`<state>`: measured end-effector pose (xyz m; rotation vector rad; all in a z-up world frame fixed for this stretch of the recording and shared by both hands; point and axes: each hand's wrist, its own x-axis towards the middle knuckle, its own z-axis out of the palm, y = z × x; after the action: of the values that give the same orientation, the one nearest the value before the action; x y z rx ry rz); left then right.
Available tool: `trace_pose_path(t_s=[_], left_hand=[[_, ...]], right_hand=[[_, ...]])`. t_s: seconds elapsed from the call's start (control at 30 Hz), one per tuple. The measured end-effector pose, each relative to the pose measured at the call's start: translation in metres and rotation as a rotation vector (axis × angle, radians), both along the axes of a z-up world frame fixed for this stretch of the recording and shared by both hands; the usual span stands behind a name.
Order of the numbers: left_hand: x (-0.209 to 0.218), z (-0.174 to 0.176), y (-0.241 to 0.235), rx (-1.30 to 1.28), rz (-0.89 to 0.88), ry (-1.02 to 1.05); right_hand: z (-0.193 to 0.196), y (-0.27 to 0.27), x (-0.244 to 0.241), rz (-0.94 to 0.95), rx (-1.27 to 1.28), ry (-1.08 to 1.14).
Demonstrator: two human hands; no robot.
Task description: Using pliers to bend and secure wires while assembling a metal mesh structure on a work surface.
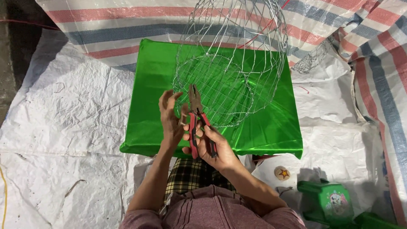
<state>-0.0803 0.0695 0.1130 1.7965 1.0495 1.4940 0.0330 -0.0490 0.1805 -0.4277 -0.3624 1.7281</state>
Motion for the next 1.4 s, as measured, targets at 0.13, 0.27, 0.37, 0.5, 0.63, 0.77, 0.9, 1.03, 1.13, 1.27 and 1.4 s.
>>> trace_pose_path(t_s=[0.13,0.27,0.37,0.5,0.63,0.77,0.9,1.03,1.13,1.27,1.4], left_hand=[[0.020,-0.049,0.030,0.185,-0.028,-0.014],[0.036,-0.070,0.039,0.290,-0.116,-0.172],[0.040,-0.090,0.050,0.256,-0.072,-0.125],[0.036,-0.059,0.040,0.146,-0.068,-0.024],[0.032,-0.052,0.039,0.158,-0.108,-0.129],[0.032,-0.053,0.039,0.158,-0.059,-0.054],[0.033,-0.050,0.035,0.131,-0.047,-0.057],[0.033,-0.048,0.034,0.132,-0.042,-0.037],[0.031,-0.060,0.039,0.151,-0.050,0.009],[0.029,-0.078,0.049,0.206,-0.058,0.067],[0.031,-0.066,0.043,0.218,-0.041,0.080]], right_hand=[[0.011,-0.001,-0.010,-0.075,-0.031,0.047],[-0.008,-0.001,-0.009,-0.135,-0.094,0.094],[-0.005,-0.003,-0.008,-0.130,-0.099,0.069],[-0.008,-0.006,-0.008,-0.165,-0.111,0.049],[-0.005,-0.004,-0.008,-0.146,-0.091,0.004],[0.014,-0.004,-0.013,-0.180,-0.085,-0.065],[0.005,-0.004,-0.009,-0.191,-0.089,-0.101],[0.007,-0.005,-0.008,-0.191,-0.100,-0.111],[0.020,-0.008,-0.009,-0.174,-0.095,-0.098],[0.033,-0.006,-0.018,-0.184,-0.100,0.000],[0.039,-0.009,-0.024,-0.193,-0.123,0.026]])
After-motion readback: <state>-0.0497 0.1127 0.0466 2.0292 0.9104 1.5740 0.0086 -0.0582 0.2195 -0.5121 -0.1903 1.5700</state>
